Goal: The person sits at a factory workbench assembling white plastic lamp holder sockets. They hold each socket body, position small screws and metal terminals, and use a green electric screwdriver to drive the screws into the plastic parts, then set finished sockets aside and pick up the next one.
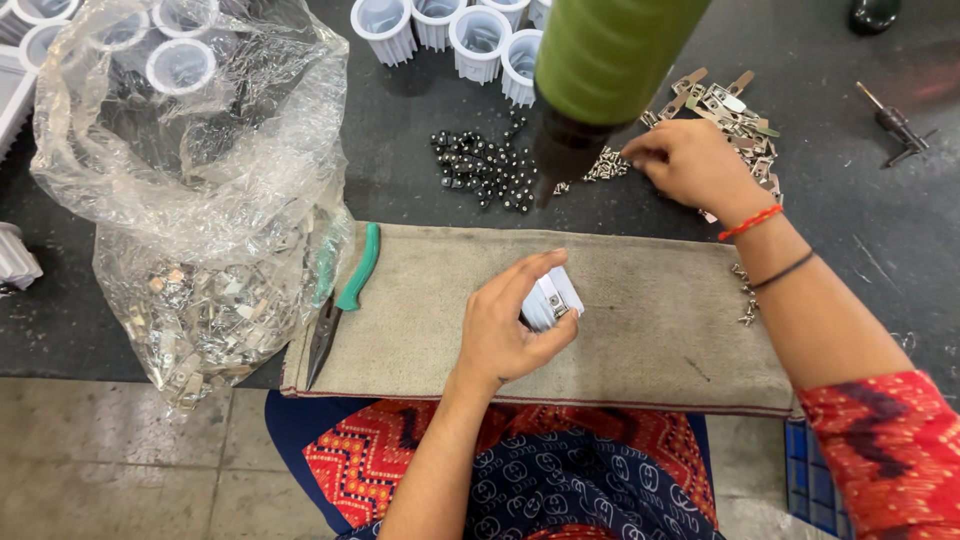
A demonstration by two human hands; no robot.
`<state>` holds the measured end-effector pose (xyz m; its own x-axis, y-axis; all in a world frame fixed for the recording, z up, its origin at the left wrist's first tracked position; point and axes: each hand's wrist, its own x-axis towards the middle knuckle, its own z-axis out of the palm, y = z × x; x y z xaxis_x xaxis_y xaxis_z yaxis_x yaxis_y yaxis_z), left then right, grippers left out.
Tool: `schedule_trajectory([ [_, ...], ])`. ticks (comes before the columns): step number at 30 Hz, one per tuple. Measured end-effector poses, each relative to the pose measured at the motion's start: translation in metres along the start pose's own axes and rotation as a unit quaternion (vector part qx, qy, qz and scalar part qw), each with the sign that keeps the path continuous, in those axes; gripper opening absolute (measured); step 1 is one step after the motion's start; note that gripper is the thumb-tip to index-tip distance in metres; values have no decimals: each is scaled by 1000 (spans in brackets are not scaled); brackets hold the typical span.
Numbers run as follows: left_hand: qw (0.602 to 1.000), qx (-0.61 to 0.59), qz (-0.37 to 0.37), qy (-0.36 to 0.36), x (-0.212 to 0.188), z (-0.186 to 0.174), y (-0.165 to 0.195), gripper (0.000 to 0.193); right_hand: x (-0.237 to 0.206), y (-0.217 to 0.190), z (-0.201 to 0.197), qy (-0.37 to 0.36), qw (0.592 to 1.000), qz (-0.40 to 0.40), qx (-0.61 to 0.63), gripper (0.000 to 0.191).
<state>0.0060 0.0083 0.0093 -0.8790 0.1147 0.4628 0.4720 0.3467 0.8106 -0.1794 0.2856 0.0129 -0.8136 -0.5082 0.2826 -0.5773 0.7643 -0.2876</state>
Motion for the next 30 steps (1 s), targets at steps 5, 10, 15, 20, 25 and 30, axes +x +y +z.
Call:
schedule_trajectory([
  [5,1000,-2,5,2,0,-1,-2,56,8,5,-2,-51,998,-29,-34,14],
  [10,1000,5,4,14,-1,2,0,55,12,-4,-9,-109,992,64,-14,26],
  [15,999,11,-1,33,-4,4,3,55,13,-10,-10,-35,997,-68,13,40],
  [20,999,15,3,36,-4,4,3,55,8,2,2,-43,997,-31,53,40],
  [25,999,16,1,28,-3,4,3,55,-18,34,18,-3,998,6,56,47],
  [30,999,18,6,33,-4,3,3,55,-26,65,25,-30,999,-37,2,50],
])
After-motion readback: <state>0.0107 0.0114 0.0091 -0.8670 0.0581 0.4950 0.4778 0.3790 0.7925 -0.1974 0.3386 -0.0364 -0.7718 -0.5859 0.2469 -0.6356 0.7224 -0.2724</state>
